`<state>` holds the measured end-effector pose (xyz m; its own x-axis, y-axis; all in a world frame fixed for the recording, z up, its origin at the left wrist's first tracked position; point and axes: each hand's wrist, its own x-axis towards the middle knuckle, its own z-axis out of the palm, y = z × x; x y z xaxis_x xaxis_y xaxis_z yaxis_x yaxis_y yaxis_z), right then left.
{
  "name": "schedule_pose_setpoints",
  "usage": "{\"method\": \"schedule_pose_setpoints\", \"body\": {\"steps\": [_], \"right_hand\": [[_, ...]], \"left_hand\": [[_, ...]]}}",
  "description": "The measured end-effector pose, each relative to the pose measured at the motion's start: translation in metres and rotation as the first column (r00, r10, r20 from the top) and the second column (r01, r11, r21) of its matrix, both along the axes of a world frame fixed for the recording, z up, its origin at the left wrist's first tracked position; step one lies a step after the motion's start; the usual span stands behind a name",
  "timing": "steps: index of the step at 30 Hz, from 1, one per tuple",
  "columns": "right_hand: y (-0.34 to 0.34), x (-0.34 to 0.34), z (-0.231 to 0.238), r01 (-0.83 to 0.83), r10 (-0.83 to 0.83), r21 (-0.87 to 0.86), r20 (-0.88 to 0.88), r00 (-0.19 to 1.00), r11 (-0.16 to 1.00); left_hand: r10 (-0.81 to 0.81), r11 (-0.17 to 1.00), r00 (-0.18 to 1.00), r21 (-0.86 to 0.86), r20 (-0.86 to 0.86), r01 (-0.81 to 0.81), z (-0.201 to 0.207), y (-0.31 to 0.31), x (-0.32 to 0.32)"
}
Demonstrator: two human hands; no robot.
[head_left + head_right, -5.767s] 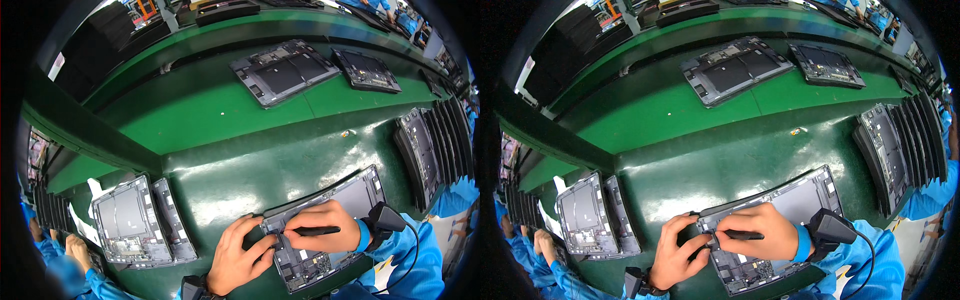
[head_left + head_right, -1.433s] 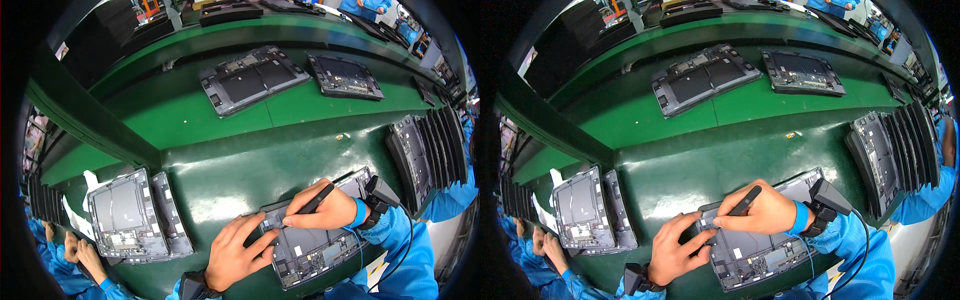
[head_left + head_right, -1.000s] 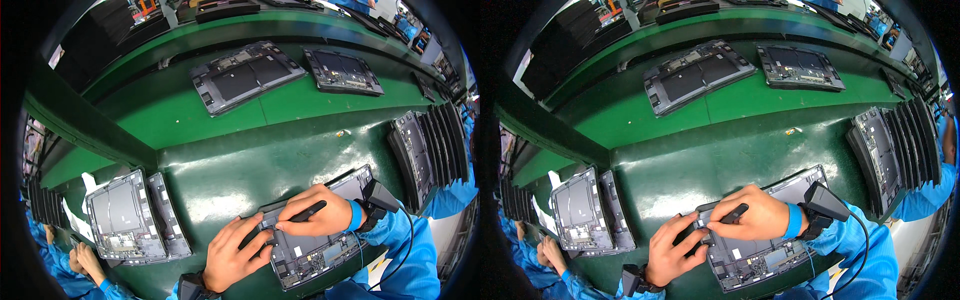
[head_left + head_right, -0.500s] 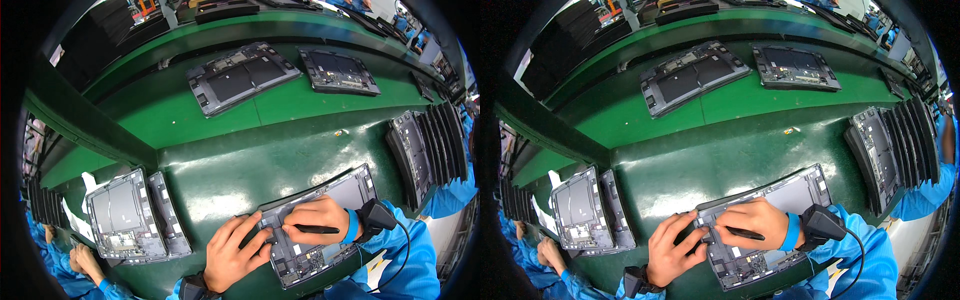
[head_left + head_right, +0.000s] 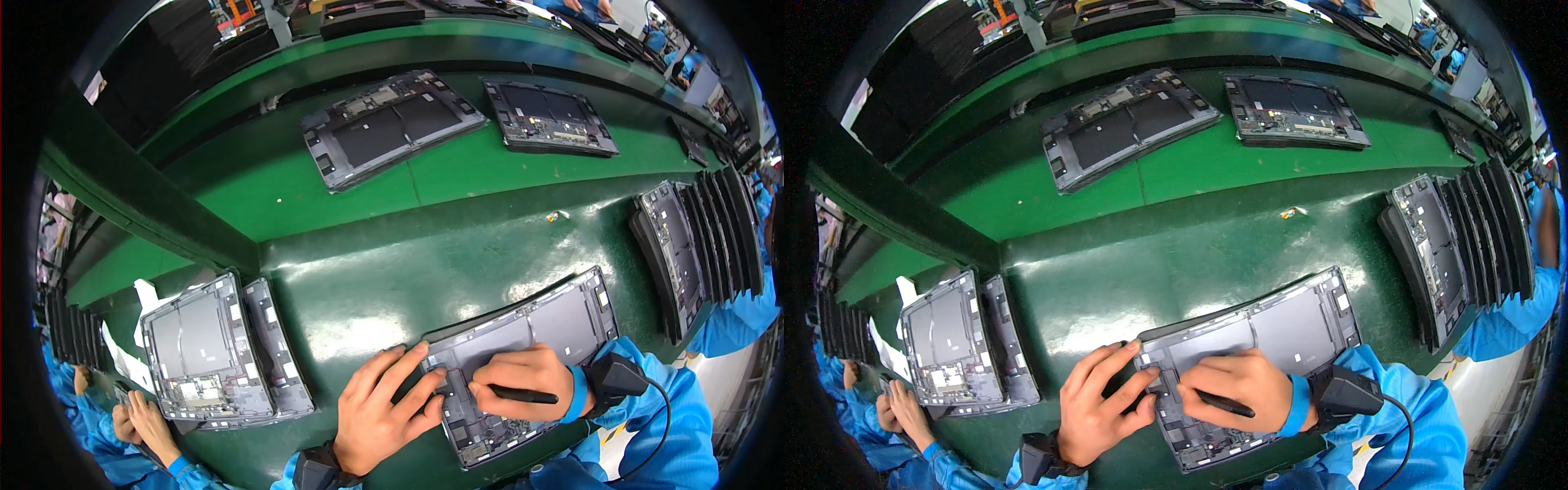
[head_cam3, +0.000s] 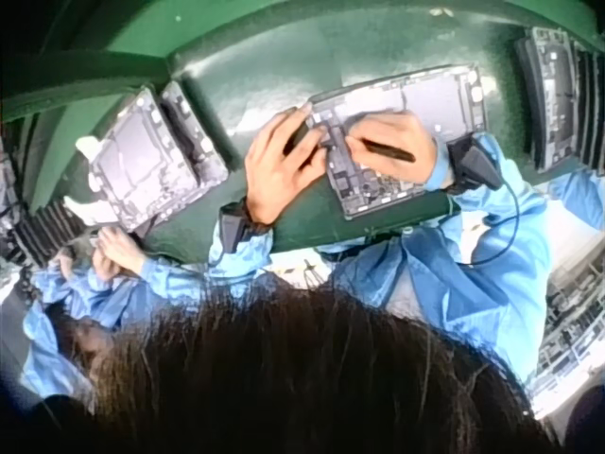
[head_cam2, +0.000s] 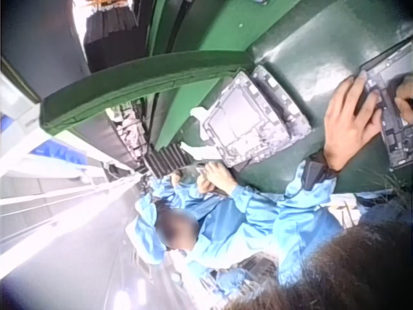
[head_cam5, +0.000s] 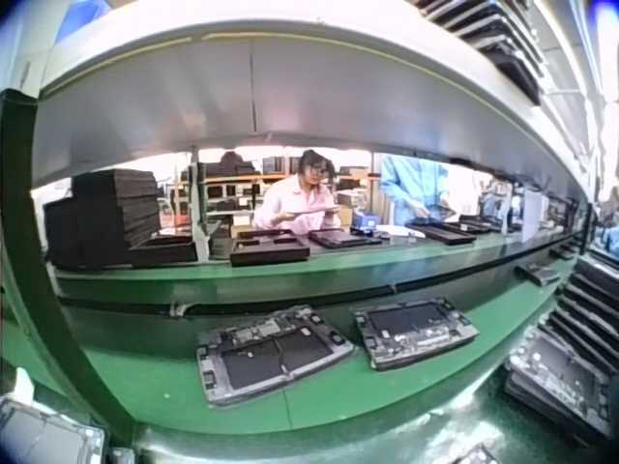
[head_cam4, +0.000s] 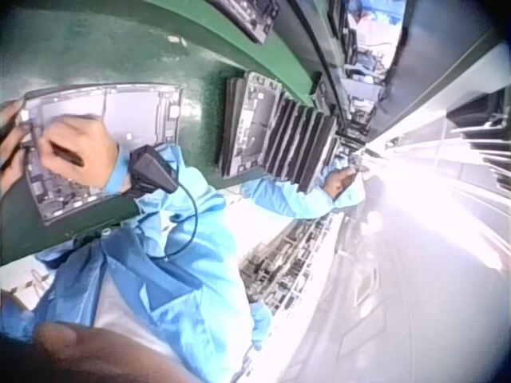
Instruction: Assembling the internal components of an electronic tablet, including connecting ribbon cables using tweezers.
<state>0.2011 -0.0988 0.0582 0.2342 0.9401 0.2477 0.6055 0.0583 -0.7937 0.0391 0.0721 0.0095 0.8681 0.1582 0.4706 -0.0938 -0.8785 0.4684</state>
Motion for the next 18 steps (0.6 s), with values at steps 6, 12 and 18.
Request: {"method": "schedule_pose_setpoints", "body": {"steps": [6, 12, 18], "right_hand": [[-0.0041, -0.0022, -0.0036, -0.015, 0.014, -0.032, -0.041, 0.999, 0.999], [-0.01, -0.0075, -0.0022, 0.004, -0.022, -0.1, -0.172, 0.985, 0.995], [-0.011, -0.0078, -0.0025, 0.008, -0.036, -0.112, -0.251, 0.967, 0.994]], "left_hand": [[0.003, 1.0, 1.0, 0.013, -0.017, -0.003, -0.001, 0.0001, -0.0008], [-0.07, 0.994, 0.994, 0.076, -0.084, 0.077, 0.003, 0.0009, -0.0007], [-0.071, 0.993, 0.991, 0.09, -0.117, 0.082, 0.0049, 0.0019, -0.0015]]}}
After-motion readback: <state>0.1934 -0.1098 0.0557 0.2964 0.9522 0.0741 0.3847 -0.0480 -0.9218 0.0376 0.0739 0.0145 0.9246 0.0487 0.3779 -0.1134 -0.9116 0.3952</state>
